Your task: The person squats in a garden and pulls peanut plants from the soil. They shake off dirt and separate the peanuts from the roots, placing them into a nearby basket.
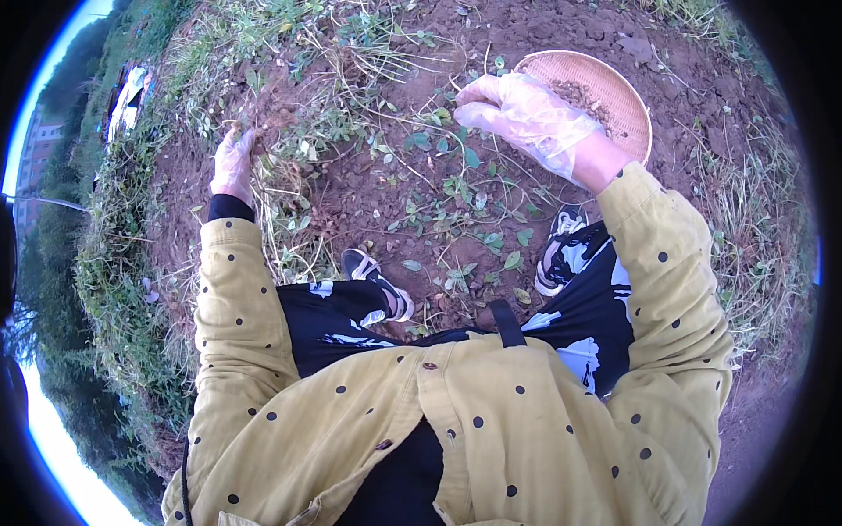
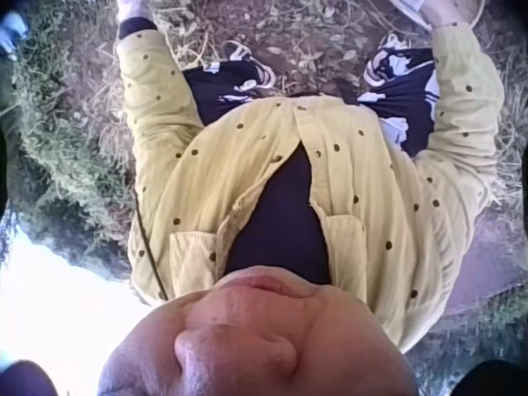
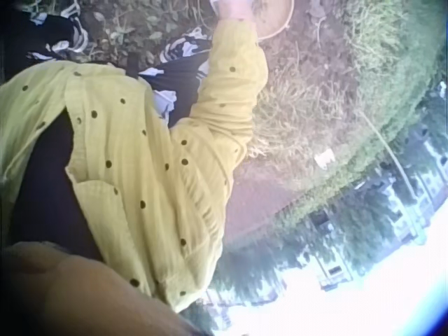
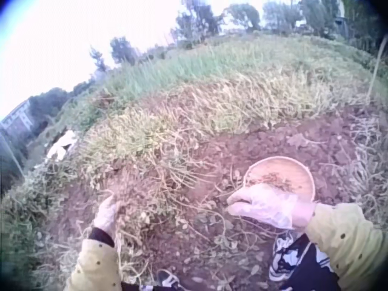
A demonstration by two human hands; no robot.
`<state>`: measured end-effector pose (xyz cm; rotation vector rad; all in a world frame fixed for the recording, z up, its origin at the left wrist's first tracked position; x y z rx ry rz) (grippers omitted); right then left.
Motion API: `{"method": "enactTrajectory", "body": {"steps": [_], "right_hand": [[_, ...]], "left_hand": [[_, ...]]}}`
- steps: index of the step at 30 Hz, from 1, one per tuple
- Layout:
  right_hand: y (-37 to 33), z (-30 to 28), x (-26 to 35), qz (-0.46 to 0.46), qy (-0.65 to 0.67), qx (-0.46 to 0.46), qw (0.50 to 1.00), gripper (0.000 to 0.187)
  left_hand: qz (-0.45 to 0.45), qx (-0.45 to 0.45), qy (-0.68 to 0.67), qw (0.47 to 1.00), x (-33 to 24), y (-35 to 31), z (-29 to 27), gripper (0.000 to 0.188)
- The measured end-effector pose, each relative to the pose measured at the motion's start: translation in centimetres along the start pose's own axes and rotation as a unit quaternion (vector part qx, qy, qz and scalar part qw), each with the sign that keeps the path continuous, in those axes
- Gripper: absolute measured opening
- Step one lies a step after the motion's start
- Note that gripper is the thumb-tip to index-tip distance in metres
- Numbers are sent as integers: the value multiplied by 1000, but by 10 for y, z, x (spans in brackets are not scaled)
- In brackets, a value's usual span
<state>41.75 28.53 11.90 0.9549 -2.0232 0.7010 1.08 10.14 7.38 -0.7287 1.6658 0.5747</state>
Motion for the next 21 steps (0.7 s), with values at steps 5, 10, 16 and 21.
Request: {"method": "enactTrajectory", "body": {"steps": [5,10,16,21], "right_hand": [[-7,3,6,-14,-6,20,1000,39],[-4,22,7,-13,88,-13,996,55],[-10,45,37,-15,218,-22,976,70],[0,50,20,8,290,-26,957,67]], "left_hand": [[129,93,208,965,-82,9,7,14],[224,131,303,917,-108,-21,57,15],[12,249,-130,960,-111,-84,124,14],[-20,253,-154,955,-112,-101,162,13]]}}
Point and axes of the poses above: each hand's wrist, its own y-axis towards the middle knuckle, its own z-axis out of the palm, x = y × z, the point moved 3 cm from there along y, towards the middle knuckle, and after that the axes turned 5 degrees about z, right-handed, at the moved point
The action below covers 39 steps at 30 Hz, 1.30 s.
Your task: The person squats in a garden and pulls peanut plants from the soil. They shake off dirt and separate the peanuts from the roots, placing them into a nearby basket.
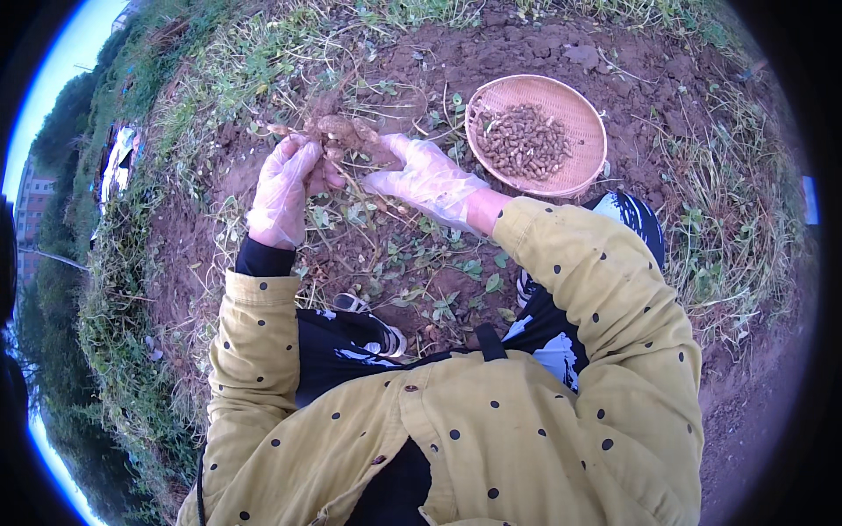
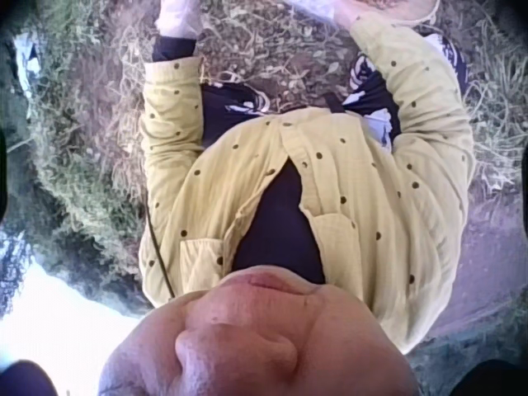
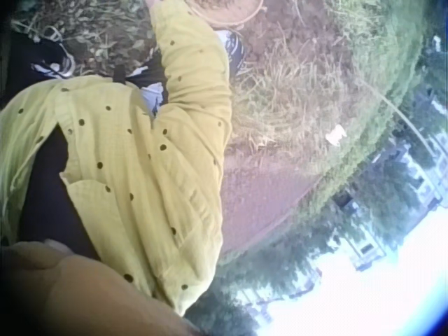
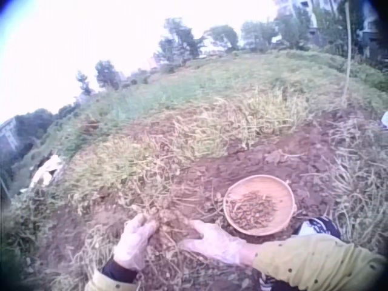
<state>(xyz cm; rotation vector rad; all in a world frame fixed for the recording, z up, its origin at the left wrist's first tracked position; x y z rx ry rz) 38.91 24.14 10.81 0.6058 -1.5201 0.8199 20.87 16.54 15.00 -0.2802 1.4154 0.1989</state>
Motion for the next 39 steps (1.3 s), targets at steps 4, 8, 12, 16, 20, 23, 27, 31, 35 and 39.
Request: {"method": "enactTrajectory", "body": {"steps": [4,8,12,16,20,23,27,31,35,39], "right_hand": [[6,-13,-11,13,-8,-94,995,64],[7,-30,-9,39,-25,-148,988,65],[11,-23,-3,76,-5,-95,993,67],[16,3,-7,55,12,-11,998,64],[24,15,-19,-8,50,17,999,47],[26,16,-22,49,68,38,996,38],[19,17,-3,123,83,42,988,33],[17,14,0,101,67,8,993,35],[26,4,-4,-35,-210,-32,976,38],[13,-11,12,-25,-358,12,933,37]], "left_hand": [[-41,-40,-35,998,28,1,-1,14],[-86,-30,-64,994,39,2,-6,12],[-79,3,-65,995,39,-3,-5,13],[-112,10,-72,991,40,-8,7,12],[-140,25,-102,985,43,-12,10,13],[-175,17,-78,981,49,-11,3,11],[-180,-28,-103,978,46,-15,4,11],[-190,-59,-77,977,47,-15,12,14],[-170,-89,-57,980,41,-13,16,19],[-197,-85,-5,977,48,-15,14,21]]}}
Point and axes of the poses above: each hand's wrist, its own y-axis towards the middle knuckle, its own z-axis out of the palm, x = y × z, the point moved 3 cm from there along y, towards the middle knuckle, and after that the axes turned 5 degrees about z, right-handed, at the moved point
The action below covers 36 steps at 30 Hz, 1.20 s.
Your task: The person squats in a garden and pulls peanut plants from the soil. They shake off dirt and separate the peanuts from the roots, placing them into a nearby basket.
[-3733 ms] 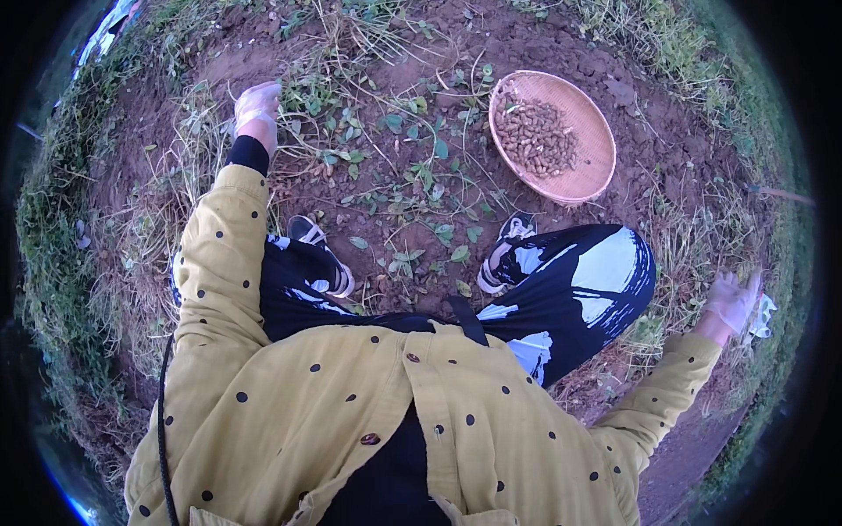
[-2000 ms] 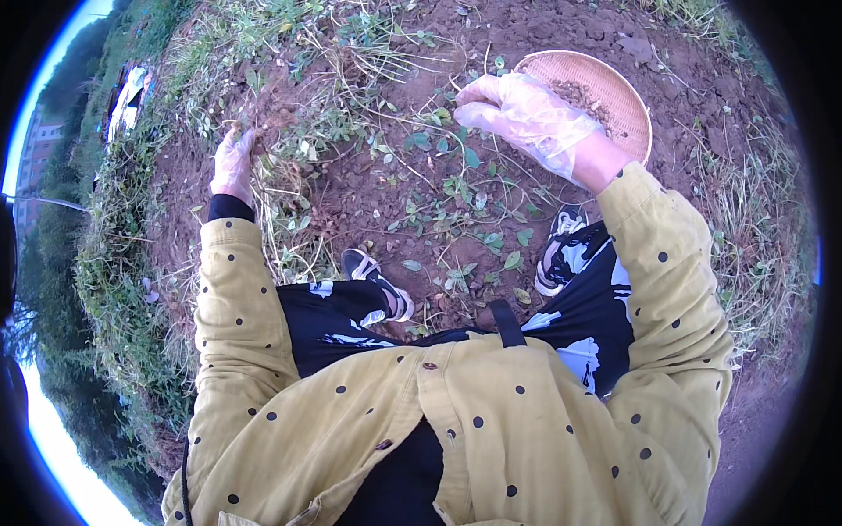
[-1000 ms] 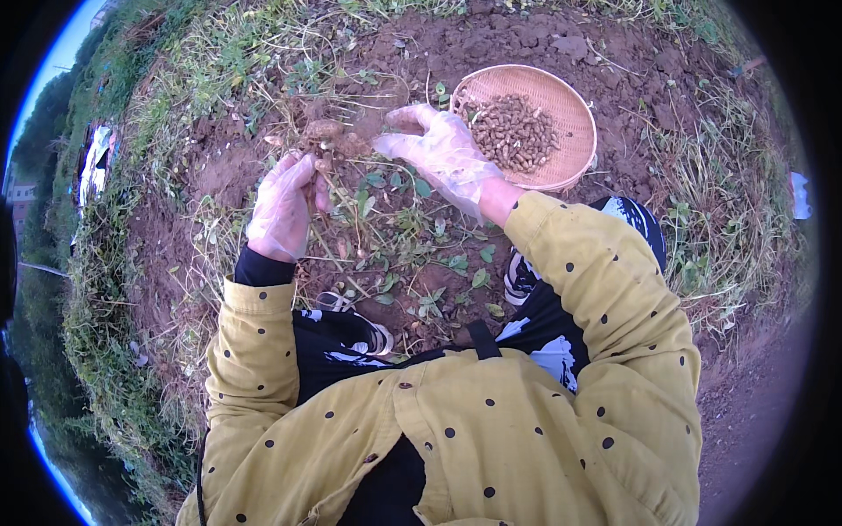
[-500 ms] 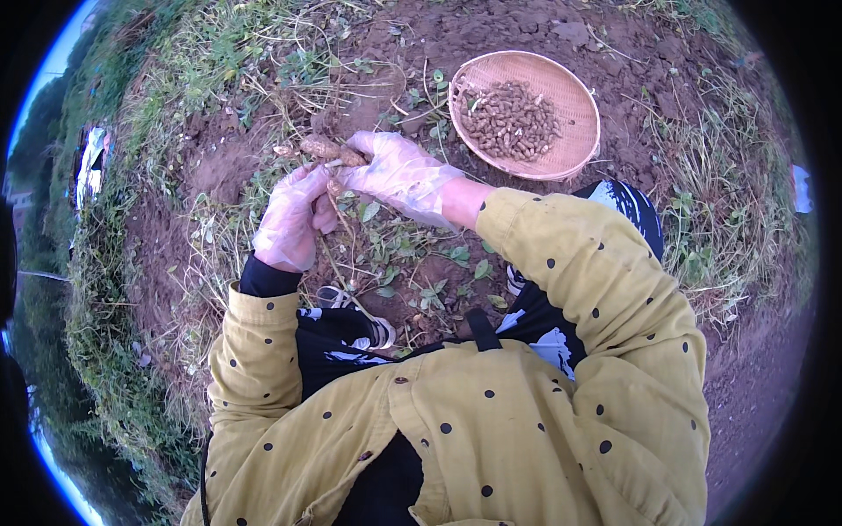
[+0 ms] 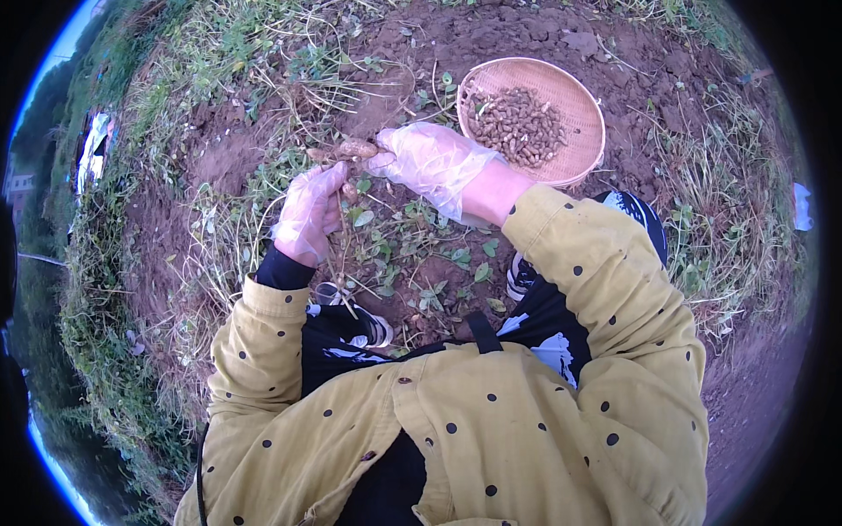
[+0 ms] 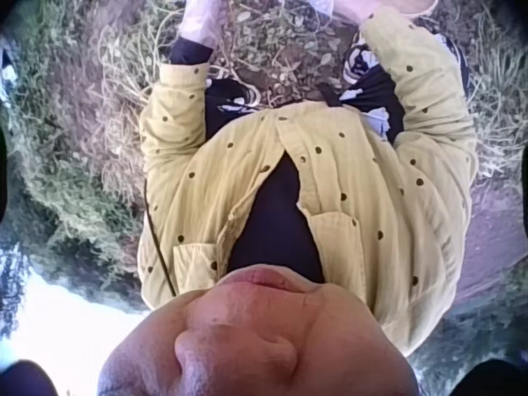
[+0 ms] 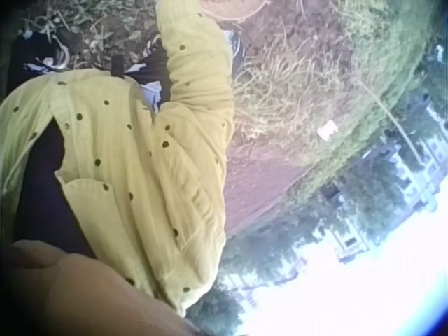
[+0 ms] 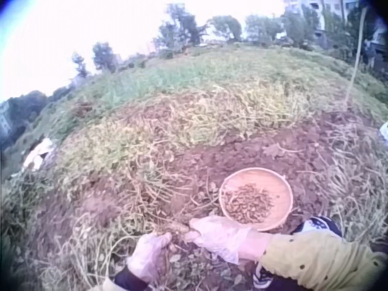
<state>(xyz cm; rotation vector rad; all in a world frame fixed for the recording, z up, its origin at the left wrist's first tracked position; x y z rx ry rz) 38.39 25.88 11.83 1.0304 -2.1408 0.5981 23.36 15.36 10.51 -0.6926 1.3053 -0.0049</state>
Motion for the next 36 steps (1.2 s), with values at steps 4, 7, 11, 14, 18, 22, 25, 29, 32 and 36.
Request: {"method": "enactTrajectory", "body": {"steps": [4,7,11,14,18,22,25,29,32,36], "right_hand": [[-7,-42,-16,9,4,-38,999,37],[-10,-96,-38,1,48,-162,986,38],[8,-118,-88,93,-97,-177,975,42],[7,-102,-102,88,-278,-251,923,47],[16,-72,-40,41,-10,-190,981,32],[1,-20,13,-79,-85,-156,981,35],[3,4,18,-61,-155,-165,972,31],[13,10,7,-20,-76,-135,988,30],[20,13,6,-32,-1,-57,998,30],[6,-9,14,180,248,72,949,28]], "left_hand": [[43,-47,-70,995,16,24,-44,13],[65,-66,-49,994,13,22,-59,10],[148,-41,-29,988,33,32,-58,13],[186,-40,108,976,42,37,-59,20],[198,-83,242,946,37,32,-49,27],[221,-94,315,918,30,21,-29,19],[237,-99,354,899,23,6,-13,20],[252,-102,388,881,21,6,-13,22],[256,-124,434,855,27,15,-29,25],[294,-151,498,801,33,12,-38,25]]}}
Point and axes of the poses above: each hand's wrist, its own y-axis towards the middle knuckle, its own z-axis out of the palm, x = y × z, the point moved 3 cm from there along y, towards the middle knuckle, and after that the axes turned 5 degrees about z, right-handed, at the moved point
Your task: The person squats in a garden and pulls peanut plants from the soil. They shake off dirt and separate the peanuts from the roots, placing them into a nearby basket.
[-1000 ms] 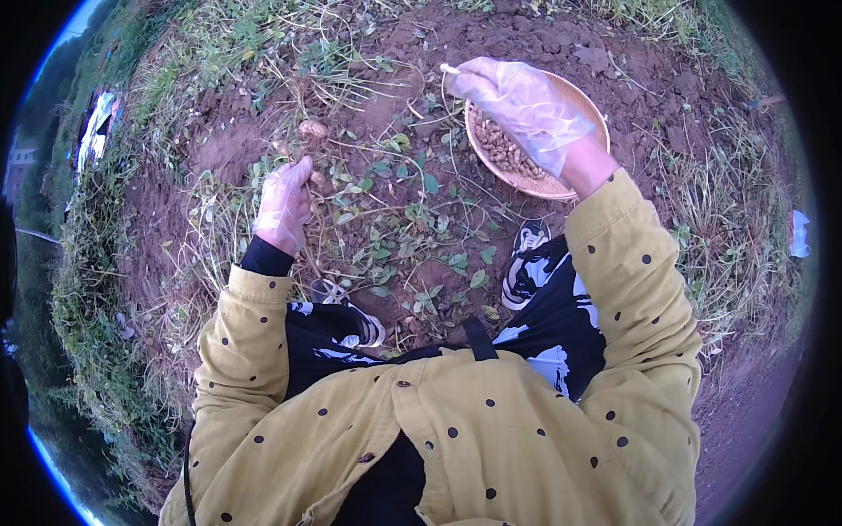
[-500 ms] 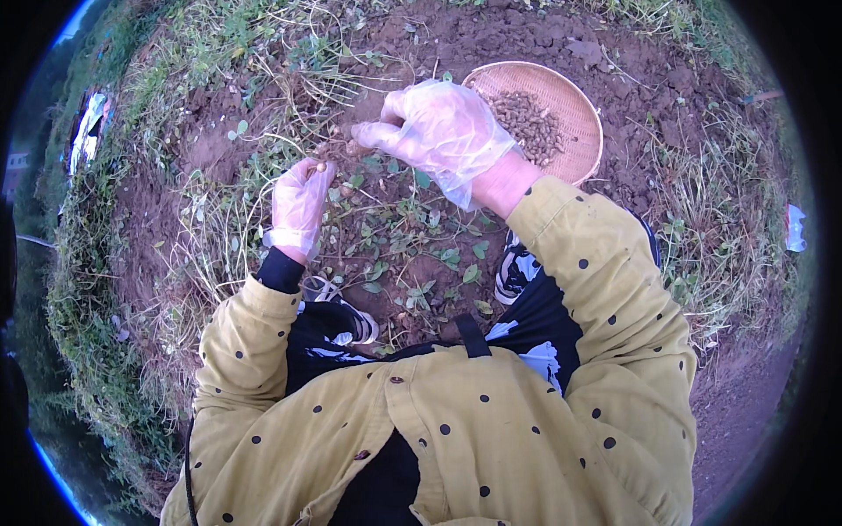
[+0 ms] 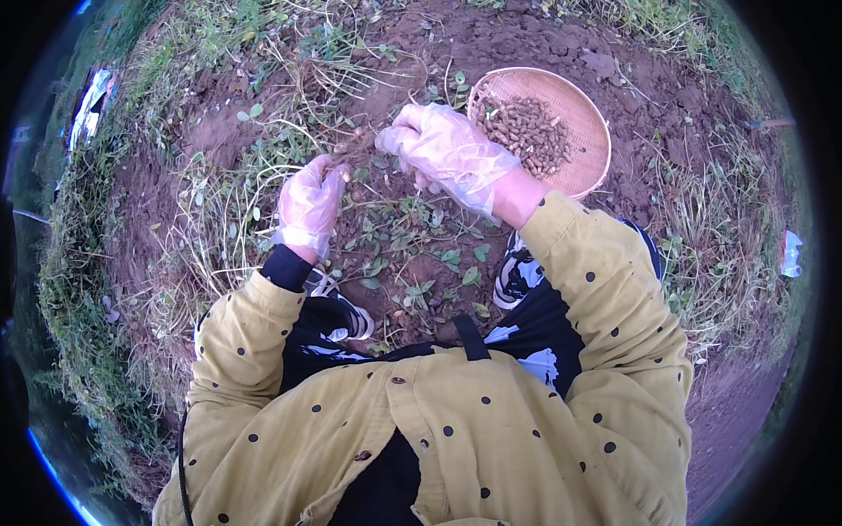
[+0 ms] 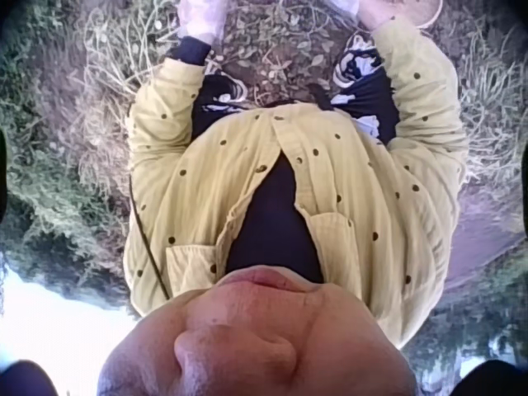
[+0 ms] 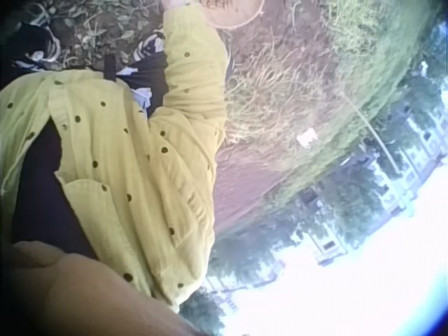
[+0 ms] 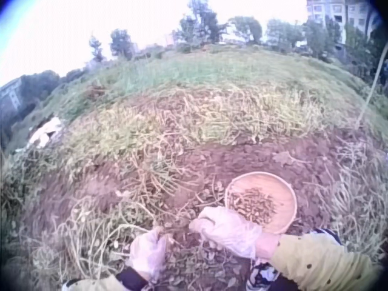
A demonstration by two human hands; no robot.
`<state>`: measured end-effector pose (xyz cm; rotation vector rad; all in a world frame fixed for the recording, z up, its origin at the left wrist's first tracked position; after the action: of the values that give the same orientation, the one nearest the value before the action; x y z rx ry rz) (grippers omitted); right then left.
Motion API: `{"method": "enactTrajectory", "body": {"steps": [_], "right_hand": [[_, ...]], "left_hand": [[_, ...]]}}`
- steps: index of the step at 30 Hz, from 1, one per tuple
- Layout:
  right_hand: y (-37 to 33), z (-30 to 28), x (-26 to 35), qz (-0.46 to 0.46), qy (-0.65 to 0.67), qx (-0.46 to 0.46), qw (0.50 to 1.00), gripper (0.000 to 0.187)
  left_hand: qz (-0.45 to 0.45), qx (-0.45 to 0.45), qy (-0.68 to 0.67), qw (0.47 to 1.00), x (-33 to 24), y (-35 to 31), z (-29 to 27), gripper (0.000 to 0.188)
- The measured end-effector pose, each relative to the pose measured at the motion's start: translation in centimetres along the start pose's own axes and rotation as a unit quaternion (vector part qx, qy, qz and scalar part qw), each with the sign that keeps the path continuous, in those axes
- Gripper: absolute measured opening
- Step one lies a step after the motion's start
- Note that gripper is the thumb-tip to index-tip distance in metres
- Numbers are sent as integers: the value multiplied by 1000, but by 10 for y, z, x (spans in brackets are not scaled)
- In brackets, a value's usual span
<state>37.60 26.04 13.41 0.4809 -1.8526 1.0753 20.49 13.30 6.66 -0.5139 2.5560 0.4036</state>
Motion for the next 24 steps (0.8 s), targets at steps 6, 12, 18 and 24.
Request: {"method": "enactTrajectory", "body": {"steps": [6,12,18,24], "right_hand": [[6,-49,0,-193,137,-183,954,16],[5,-13,6,-219,-250,-86,939,34],[16,8,-21,-209,-277,-78,935,39],[15,-39,-3,-220,-13,-119,968,39]], "left_hand": [[42,53,70,995,-22,-2,-5,23],[113,55,59,990,-38,-8,-2,15],[138,38,37,989,-41,-8,5,16],[63,74,-5,995,-30,-7,-1,20]]}}
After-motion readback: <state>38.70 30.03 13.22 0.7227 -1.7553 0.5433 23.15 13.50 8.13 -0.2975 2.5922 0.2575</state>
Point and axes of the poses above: each hand's wrist, its own y-axis towards the middle knuckle, its own z-axis out of the palm, x = y × z, the point moved 3 cm from there along y, towards the middle knuckle, and after that the axes turned 5 degrees about z, right-handed, at the moved point
